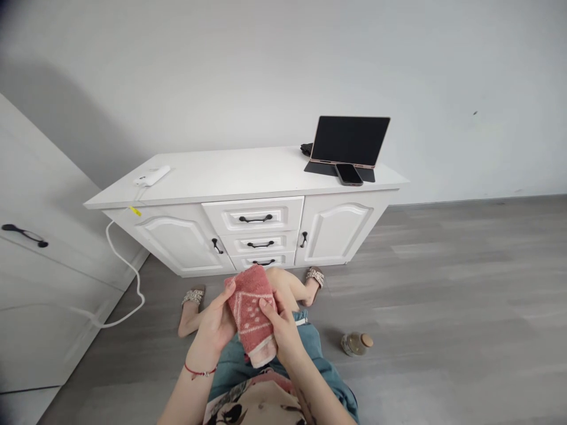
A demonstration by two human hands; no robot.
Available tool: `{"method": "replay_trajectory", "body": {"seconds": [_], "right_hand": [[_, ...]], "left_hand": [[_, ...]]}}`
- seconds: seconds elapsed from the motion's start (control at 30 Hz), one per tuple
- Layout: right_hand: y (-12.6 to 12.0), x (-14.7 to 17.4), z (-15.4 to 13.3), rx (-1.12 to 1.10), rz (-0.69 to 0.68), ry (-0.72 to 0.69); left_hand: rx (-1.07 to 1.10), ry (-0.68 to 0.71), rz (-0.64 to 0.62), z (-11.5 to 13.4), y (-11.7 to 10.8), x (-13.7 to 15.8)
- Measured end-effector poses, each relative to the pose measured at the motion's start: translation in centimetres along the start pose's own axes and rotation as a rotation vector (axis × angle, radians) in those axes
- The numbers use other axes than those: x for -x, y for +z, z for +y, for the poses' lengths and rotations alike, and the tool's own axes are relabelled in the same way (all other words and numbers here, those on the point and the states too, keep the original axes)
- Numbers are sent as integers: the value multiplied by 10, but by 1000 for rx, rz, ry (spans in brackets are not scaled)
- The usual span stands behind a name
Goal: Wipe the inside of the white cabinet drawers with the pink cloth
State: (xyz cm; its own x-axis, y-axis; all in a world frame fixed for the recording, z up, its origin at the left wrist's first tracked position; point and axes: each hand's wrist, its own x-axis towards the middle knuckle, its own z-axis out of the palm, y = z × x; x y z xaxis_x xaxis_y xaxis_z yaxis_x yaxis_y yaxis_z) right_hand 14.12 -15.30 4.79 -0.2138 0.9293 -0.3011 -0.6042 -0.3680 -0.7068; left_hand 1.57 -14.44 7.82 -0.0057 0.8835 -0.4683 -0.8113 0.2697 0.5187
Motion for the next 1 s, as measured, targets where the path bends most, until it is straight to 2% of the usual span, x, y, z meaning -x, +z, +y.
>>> {"method": "replay_trajectory", "body": {"seconds": [0.17, 0.37, 0.57, 0.67, 0.83, 0.9, 1.0], "right_hand": [[-1, -1, -3, 17, 1, -22], [-8, -8, 5, 56, -10, 37], [-17, -15, 16, 109, -255, 13], [-21, -14, 19, 129, -351, 67], [-27, -16, 24, 127, -365, 65], [-28, -20, 25, 124, -339, 47], [-27, -25, 25, 193, -213, -40]], "left_hand": [[-39, 7, -18, -4, -3, -1], [-64, 265, 66, -7, -6, -2], [-160, 462, 88, -8, -3, 1], [-116, 473, 158, -8, -3, 1], [-53, 423, 180, -6, -4, 0], [-42, 416, 154, -6, -3, 0], [-28, 405, 134, -6, -3, -2]]}}
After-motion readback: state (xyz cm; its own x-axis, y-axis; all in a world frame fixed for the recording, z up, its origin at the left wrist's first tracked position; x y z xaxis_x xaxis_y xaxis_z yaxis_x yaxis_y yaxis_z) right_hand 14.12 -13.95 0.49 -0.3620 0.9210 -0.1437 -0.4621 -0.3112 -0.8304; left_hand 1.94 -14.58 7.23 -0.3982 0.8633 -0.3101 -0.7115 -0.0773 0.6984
